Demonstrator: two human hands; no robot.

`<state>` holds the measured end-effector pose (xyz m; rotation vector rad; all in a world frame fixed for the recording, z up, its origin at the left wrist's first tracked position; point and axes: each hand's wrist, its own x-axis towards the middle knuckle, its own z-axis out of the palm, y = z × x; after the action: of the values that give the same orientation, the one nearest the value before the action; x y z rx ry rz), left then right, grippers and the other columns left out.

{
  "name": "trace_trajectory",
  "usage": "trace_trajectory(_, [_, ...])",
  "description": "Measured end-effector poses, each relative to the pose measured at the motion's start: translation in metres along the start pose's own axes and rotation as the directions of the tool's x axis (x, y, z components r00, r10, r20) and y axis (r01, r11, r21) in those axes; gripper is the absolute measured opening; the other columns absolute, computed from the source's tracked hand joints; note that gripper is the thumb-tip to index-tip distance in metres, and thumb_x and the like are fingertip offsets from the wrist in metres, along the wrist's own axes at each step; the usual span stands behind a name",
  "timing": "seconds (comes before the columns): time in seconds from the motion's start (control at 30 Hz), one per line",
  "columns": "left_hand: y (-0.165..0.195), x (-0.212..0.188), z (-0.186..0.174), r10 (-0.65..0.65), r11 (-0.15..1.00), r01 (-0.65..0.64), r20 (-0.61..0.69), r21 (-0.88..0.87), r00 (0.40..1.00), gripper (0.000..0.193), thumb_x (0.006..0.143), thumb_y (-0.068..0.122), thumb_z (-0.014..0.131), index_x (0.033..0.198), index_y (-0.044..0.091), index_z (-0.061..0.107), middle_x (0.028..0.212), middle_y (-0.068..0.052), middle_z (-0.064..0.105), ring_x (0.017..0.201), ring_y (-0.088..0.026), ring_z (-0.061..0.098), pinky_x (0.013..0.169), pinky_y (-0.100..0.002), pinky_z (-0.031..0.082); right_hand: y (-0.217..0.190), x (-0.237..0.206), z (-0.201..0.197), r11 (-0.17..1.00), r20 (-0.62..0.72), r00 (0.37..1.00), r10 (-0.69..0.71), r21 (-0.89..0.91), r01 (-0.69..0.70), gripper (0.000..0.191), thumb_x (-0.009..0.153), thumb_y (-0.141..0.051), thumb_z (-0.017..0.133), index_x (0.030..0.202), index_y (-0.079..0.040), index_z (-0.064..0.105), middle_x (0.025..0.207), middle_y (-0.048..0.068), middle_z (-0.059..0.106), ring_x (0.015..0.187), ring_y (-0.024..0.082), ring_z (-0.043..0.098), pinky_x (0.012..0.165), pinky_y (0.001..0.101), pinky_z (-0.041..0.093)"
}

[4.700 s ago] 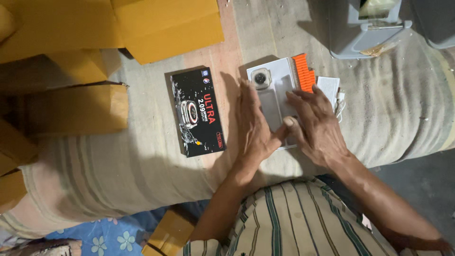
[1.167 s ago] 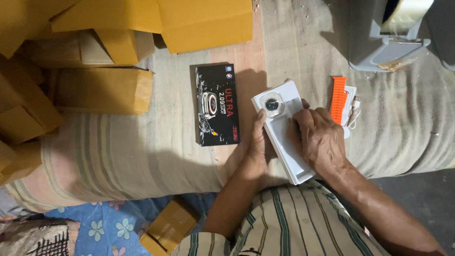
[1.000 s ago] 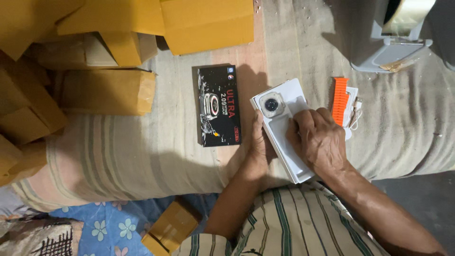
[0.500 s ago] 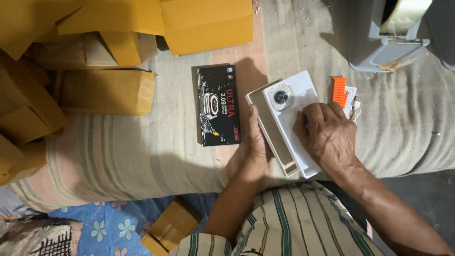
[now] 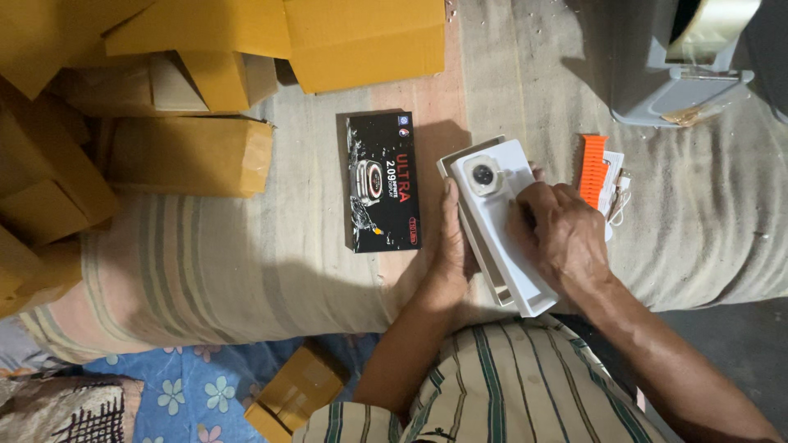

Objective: The person packs smartwatch boxes: they place the watch, orange strap, charging cable and paperwork into the white inner tray, close the tray, insert it into the black retail box, and set finished boxes aside among stacks of brown shipping boxes. They handle tape dispensers on the bed while working.

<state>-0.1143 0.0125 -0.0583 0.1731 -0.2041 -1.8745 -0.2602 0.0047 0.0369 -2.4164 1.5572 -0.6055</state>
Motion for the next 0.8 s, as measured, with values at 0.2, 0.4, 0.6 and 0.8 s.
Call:
trace_trajectory(0.2, [-0.002,0.005,0.015,0.407,0.727,-0.160,-0.232,0.667,0.883,0.084,0.113,0.057,0.040,0.158,-0.013,0.029,0.154,-0.043,0.033,0.137,-0.039,0.043,0.112,-0.047,0.039,0.004,-0.003,-0.020,0.993,-0.019,0.997,0.068,0.098,-0.066,0.018,0.094,-0.017,0.070,0.099,0.000,0.066,0.084,0.019,0.070,0.074,0.035,0.069,0.067,0.0456,0.056])
trace_trajectory(0.4, [-0.002,-0.025,0.063,0.635,-0.155,-0.257,0.296,0.954,0.714,0.071,0.120,0.049,0.022,0.168,-0.002,0.006,0.179,-0.028,0.008,0.168,-0.040,0.012,0.143,-0.044,0.018,-0.004,-0.002,-0.031,0.999,-0.109,0.994,0.003,-0.042,-0.008,0.016,0.093,-0.015,0.073,0.099,-0.002,0.065,0.082,0.015,0.068,0.077,0.034,0.067,0.069,0.0453,0.055])
trace_trajectory(0.6, [0.002,-0.029,0.090,0.475,-0.032,-0.217,0.206,0.976,0.855,0.075,0.117,0.046,0.031,0.166,-0.006,0.009,0.174,-0.032,0.014,0.165,-0.044,0.020,0.135,-0.047,0.022,-0.020,-0.004,-0.027,0.996,-0.148,0.987,-0.054,-0.079,0.043,0.017,0.091,-0.013,0.074,0.094,-0.003,0.062,0.082,0.014,0.066,0.077,0.034,0.065,0.064,0.0460,0.053])
trace_trajectory(0.8, [-0.004,-0.038,0.089,0.459,-0.031,-0.267,0.251,0.963,0.852,0.077,0.117,0.050,0.030,0.167,-0.005,0.007,0.175,-0.032,0.013,0.166,-0.043,0.017,0.137,-0.047,0.021,-0.017,-0.003,-0.027,0.996,-0.162,0.985,-0.052,-0.078,0.040,0.017,0.089,-0.013,0.075,0.095,-0.002,0.062,0.084,0.015,0.066,0.077,0.035,0.065,0.064,0.0457,0.054])
